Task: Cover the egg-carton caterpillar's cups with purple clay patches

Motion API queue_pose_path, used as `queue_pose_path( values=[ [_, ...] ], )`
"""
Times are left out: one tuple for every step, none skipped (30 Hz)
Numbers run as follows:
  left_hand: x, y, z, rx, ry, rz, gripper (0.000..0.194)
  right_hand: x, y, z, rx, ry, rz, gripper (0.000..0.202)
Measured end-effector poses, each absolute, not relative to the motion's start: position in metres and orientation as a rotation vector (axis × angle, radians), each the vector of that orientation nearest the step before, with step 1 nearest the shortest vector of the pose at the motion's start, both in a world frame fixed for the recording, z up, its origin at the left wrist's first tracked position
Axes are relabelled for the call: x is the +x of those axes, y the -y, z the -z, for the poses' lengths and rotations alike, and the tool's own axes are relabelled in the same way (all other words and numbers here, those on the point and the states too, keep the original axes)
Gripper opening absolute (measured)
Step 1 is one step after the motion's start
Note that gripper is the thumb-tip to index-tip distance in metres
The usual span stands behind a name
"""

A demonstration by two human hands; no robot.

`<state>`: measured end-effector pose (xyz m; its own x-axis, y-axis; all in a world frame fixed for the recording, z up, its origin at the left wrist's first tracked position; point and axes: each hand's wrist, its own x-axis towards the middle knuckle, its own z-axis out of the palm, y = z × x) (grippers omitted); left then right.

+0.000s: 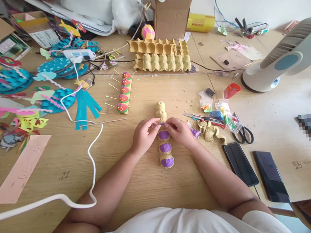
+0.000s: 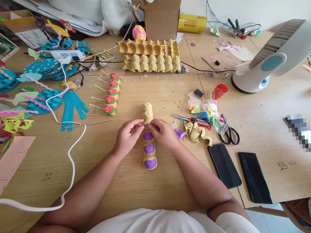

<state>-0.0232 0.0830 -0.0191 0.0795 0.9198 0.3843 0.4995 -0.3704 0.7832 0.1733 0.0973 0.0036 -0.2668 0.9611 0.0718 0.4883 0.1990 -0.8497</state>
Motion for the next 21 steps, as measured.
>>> queue_pose_path(
  values=[
    [-0.023, -0.084, 0.02, 1.927, -1.389, -1.226, 0.022, 0.174, -0.098, -0.002, -1.361, 1.874, -0.947, 0.017],
    [-0.023, -0.084, 0.02, 1.941, -1.382, -1.222, 0.02, 0.174, -0.098, -0.001, -1.372, 1.89, -0.929, 0.018],
    [-0.023, -0.085, 0.021, 1.95, -1.38, -1.218, 0.017, 0.174, -0.099, 0.0, -1.381, 1.902, -0.917, 0.018],
    [-0.023, -0.085, 0.021, 1.957, -1.381, -1.215, 0.015, 0.174, -0.099, 0.001, -1.388, 1.91, -0.909, 0.018],
    [-0.023, -0.085, 0.021, 1.963, -1.385, -1.212, 0.013, 0.175, -0.1, 0.002, -1.394, 1.914, -0.905, 0.018],
    [-0.023, -0.086, 0.021, 1.967, -1.391, -1.211, 0.011, 0.175, -0.101, 0.003, -1.399, 1.916, -0.903, 0.018],
    [-0.022, -0.086, 0.022, 1.97, -1.396, -1.211, 0.011, 0.175, -0.101, 0.004, -1.402, 1.916, -0.903, 0.018],
    [-0.022, -0.086, 0.022, 1.972, -1.399, -1.21, 0.01, 0.175, -0.101, 0.005, -1.401, 1.916, -0.907, 0.019],
    [-0.022, -0.086, 0.022, 1.974, -1.401, -1.208, 0.01, 0.175, -0.102, 0.005, -1.396, 1.914, -0.912, 0.019],
    [-0.022, -0.086, 0.022, 1.975, -1.404, -1.205, 0.009, 0.175, -0.102, 0.006, -1.388, 1.914, -0.918, 0.02],
    [-0.022, -0.086, 0.022, 1.977, -1.408, -1.202, 0.008, 0.174, -0.102, 0.007, -1.381, 1.914, -0.922, 0.021],
    [-0.022, -0.087, 0.022, 1.98, -1.413, -1.201, 0.007, 0.174, -0.102, 0.008, -1.373, 1.915, -0.926, 0.021],
    [-0.022, -0.087, 0.022, 1.982, -1.419, -1.199, 0.006, 0.174, -0.102, 0.009, -1.368, 1.918, -0.929, 0.022],
    [-0.022, -0.087, 0.022, 1.985, -1.427, -1.198, 0.005, 0.174, -0.101, 0.009, -1.367, 1.92, -0.929, 0.022],
    [-0.022, -0.088, 0.022, 1.987, -1.434, -1.199, 0.005, 0.174, -0.101, 0.01, -1.369, 1.92, -0.928, 0.022],
    [-0.021, -0.088, 0.021, 1.987, -1.439, -1.2, 0.005, 0.173, -0.101, 0.01, -1.374, 1.918, -0.929, 0.022],
    [-0.021, -0.088, 0.021, 1.986, -1.442, -1.202, 0.005, 0.173, -0.101, 0.01, -1.381, 1.911, -0.932, 0.021],
    [-0.021, -0.088, 0.021, 1.985, -1.443, -1.204, 0.006, 0.173, -0.101, 0.01, -1.389, 1.9, -0.934, 0.021],
    [-0.021, -0.089, 0.021, 1.984, -1.444, -1.207, 0.006, 0.172, -0.101, 0.009, -1.397, 1.887, -0.938, 0.02],
    [-0.021, -0.089, 0.021, 1.982, -1.447, -1.208, 0.006, 0.172, -0.101, 0.009, -1.402, 1.873, -0.945, 0.019],
    [-0.02, -0.089, 0.021, 1.981, -1.451, -1.207, 0.006, 0.172, -0.101, 0.008, -1.403, 1.86, -0.952, 0.018]
  ],
)
